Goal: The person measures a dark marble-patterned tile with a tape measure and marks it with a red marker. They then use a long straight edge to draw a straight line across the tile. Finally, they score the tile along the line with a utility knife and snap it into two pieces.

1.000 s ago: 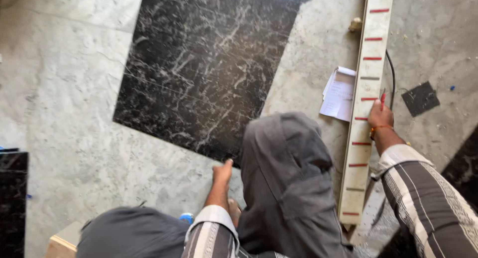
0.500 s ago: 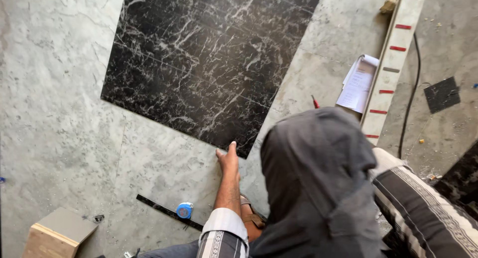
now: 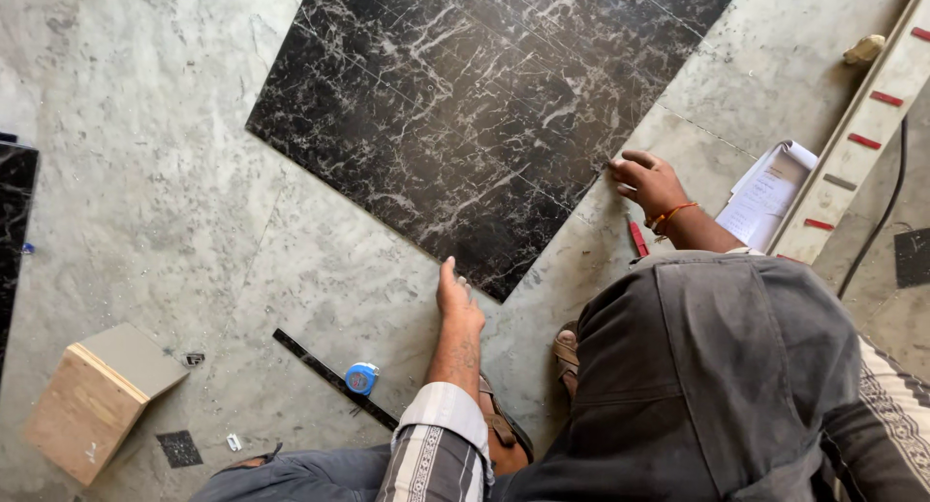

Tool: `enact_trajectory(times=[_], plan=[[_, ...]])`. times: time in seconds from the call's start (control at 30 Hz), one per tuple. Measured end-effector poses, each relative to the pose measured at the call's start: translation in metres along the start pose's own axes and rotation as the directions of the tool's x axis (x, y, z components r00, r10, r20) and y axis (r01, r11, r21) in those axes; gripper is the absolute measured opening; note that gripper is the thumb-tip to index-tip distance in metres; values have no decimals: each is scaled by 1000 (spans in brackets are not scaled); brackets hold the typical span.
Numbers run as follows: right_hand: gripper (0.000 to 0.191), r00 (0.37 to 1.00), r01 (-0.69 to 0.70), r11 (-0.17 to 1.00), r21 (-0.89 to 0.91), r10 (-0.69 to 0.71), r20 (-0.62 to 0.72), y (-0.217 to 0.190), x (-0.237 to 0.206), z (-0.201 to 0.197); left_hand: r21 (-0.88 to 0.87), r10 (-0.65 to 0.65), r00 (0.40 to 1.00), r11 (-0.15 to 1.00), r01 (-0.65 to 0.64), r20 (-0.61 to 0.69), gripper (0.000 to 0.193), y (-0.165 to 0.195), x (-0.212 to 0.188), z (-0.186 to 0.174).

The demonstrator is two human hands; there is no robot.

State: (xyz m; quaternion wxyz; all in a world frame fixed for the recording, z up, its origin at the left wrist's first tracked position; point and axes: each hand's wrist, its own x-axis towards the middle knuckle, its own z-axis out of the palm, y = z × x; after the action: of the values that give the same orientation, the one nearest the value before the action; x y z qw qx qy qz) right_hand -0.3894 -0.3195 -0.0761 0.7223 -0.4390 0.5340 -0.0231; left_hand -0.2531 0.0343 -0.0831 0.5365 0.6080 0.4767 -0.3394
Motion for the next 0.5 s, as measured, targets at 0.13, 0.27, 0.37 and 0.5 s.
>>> enact_trajectory(times=[0.13, 0.27, 0.37, 0.5], plan=[[52, 987, -162, 960, 228, 158, 36, -4, 9, 6, -158, -71, 990, 983, 90, 122, 77, -2, 7, -20], [54, 982, -151, 902, 405, 184, -43, 9, 5, 24, -198, -26, 977, 978, 69, 214, 51, -9, 14, -35], [37, 973, -181, 877, 446, 226, -50, 20, -7, 37, -198, 22, 963, 980, 33, 268, 37, 1, 22, -51], [43, 912, -260, 790, 556, 12, 409, 12, -22, 67, -202, 99, 938, 979, -32, 332, 28, 51, -1, -75]])
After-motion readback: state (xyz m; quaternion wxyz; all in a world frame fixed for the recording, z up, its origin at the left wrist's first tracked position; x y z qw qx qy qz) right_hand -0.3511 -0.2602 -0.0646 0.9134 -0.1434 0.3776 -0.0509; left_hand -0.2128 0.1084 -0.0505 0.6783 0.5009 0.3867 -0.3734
